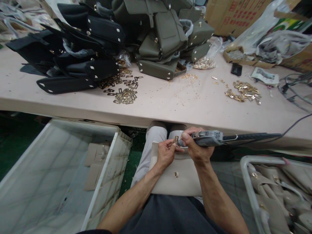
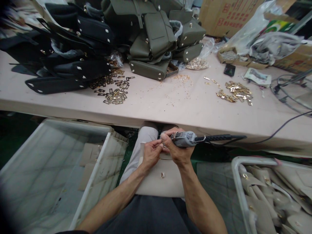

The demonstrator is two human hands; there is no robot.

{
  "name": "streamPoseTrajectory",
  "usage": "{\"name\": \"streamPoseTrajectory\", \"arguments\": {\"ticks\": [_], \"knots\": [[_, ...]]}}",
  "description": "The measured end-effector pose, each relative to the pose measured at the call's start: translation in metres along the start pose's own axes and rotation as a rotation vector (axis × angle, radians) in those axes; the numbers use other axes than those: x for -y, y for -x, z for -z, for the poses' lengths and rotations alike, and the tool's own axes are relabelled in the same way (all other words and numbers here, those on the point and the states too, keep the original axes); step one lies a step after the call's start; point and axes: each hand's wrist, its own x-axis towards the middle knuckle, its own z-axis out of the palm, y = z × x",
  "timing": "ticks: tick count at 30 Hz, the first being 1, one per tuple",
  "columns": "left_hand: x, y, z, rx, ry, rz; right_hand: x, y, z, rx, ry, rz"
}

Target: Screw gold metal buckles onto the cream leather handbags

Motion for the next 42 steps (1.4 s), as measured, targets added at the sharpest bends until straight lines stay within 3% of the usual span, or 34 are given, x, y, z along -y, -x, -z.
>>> {"name": "streamPoseTrajectory", "arguments": {"ticks": [4,9,21,28,31,37,42], "knots": [[-0.008,0.003,-0.002,-0.013,0.004,-0.025,0.009,-0.003,-0.001,0.18,0.107,0.046],[-0.016,0.006,0.0,-0.046,-0.075,-0.027,0.012,-0.009,-0.007,0.344,0.112,-0.049],[-0.006,0.011,-0.004,-0.077,-0.153,-0.098,0.0,-0.013,0.0,0.463,0.034,-0.15],[-0.005,0.011,-0.007,-0.1,-0.051,-0.075,-0.006,-0.016,0.008,0.488,-0.069,-0.143],[0.002,0.01,-0.005,-0.086,0.011,-0.046,0.0,-0.026,0.017,0.418,-0.294,-0.138],[0.008,0.008,-0.003,-0.113,0.041,-0.024,0.015,-0.054,0.053,0.056,-0.658,-0.151],[0.008,0.005,-0.003,-0.097,0.08,0.024,0.006,-0.088,0.093,-0.199,-0.837,-0.208]]}}
